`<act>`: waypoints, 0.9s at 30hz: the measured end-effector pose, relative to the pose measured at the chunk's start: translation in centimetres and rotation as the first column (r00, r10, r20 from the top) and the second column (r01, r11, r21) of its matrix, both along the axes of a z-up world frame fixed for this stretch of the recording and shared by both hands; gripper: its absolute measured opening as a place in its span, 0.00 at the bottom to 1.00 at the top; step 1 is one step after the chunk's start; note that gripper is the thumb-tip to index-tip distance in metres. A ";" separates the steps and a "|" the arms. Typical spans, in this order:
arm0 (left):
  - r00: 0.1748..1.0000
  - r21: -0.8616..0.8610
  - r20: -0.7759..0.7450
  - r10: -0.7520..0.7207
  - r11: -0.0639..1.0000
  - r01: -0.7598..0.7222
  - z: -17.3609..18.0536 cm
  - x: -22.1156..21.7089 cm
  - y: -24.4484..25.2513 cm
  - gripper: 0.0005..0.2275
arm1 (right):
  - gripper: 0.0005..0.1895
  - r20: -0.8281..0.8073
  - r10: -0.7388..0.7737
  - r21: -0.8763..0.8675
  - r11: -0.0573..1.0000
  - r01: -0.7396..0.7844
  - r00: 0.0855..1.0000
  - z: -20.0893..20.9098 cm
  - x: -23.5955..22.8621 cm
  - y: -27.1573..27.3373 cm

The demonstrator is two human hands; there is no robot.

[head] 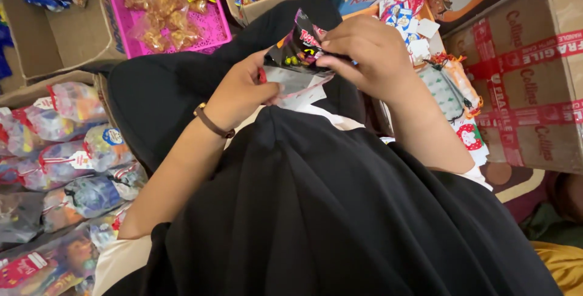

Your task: Packing various snack packets into small plastic bags and tying them with string

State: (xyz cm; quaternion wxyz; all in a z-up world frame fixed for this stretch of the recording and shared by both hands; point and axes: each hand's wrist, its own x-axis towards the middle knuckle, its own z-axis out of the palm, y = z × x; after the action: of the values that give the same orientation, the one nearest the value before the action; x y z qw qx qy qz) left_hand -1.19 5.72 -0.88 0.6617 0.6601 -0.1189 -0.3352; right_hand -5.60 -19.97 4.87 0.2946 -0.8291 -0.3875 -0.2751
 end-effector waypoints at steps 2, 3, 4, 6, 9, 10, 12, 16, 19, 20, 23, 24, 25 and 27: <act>1.000 0.069 0.022 0.006 0.998 -0.008 0.8 -0.1 -0.1 0.33 | 0.12 -0.012 0.000 -0.062 0.998 -0.001 1.000 0.2 -0.1 -0.1; 0.999 0.106 0.047 -0.007 0.994 0.002 1.6 0.0 -0.1 0.32 | 0.12 -0.038 0.006 -0.085 0.996 -0.009 0.999 0.4 -0.2 -0.2; 0.997 0.144 0.071 -0.021 0.990 0.010 2.4 0.0 -0.1 0.31 | 0.12 -0.064 0.011 -0.108 0.994 -0.018 0.998 0.6 -0.2 -0.2; 0.997 0.106 0.072 -0.034 0.994 0.027 1.6 0.2 -0.2 0.33 | 0.11 -0.071 0.035 -0.115 0.992 -0.043 0.997 1.2 -0.1 0.4; 0.996 0.051 0.077 -0.044 0.998 0.040 0.6 0.1 -0.3 0.32 | 0.09 -0.115 0.026 -0.167 0.985 -0.045 0.993 0.5 0.1 1.2; 0.996 0.033 0.082 -0.040 0.999 0.038 0.3 0.1 -0.3 0.30 | 0.09 -0.147 -0.009 -0.215 0.976 -0.023 0.989 0.1 0.3 1.5; 0.998 -0.032 0.059 -0.028 0.999 0.030 -1.1 -0.1 -0.4 0.26 | 0.09 -0.178 -0.008 -0.229 0.973 -0.034 0.984 -0.5 0.4 1.8; 0.999 -0.105 0.046 0.007 0.994 -0.002 0.0 -0.5 -0.4 0.28 | 0.11 -0.301 0.073 -0.232 0.962 -0.148 0.951 -1.1 0.8 2.2; 0.984 0.064 0.176 0.016 0.998 -0.028 1.3 -0.5 -0.2 0.24 | 0.14 -0.352 0.058 -0.281 0.946 -0.164 0.934 -1.5 0.9 2.7; 0.984 0.062 0.175 0.016 0.998 -0.027 1.5 -0.6 -0.3 0.24 | 0.14 -0.353 0.057 -0.282 0.945 -0.164 0.934 -1.7 1.0 2.5; 0.988 -0.083 0.141 0.063 0.995 -0.051 1.4 -0.6 -0.2 0.26 | 0.20 -0.437 0.068 -0.213 0.961 -0.176 0.897 -1.9 1.1 1.9; 0.982 -0.088 0.153 0.109 0.991 -0.096 0.8 -0.4 0.0 0.27 | 0.16 -0.444 0.118 -0.048 0.987 -0.155 0.888 -1.4 1.1 1.6; 0.974 -0.093 0.162 0.155 0.986 -0.141 0.1 -0.3 0.2 0.27 | 0.14 -0.443 0.168 0.118 0.985 -0.129 0.881 -1.0 1.1 1.2; 0.963 -0.100 0.208 0.175 0.983 -0.157 1.3 -0.4 0.4 0.27 | 0.13 -0.522 0.086 0.133 0.991 -0.018 0.848 -0.8 0.9 0.2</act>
State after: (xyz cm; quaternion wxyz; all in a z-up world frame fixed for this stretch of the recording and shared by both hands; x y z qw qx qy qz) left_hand -1.63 6.13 0.46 0.6974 0.6722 -0.1481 -0.1999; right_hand -4.72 -19.73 4.08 0.4474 -0.8421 -0.2966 -0.0525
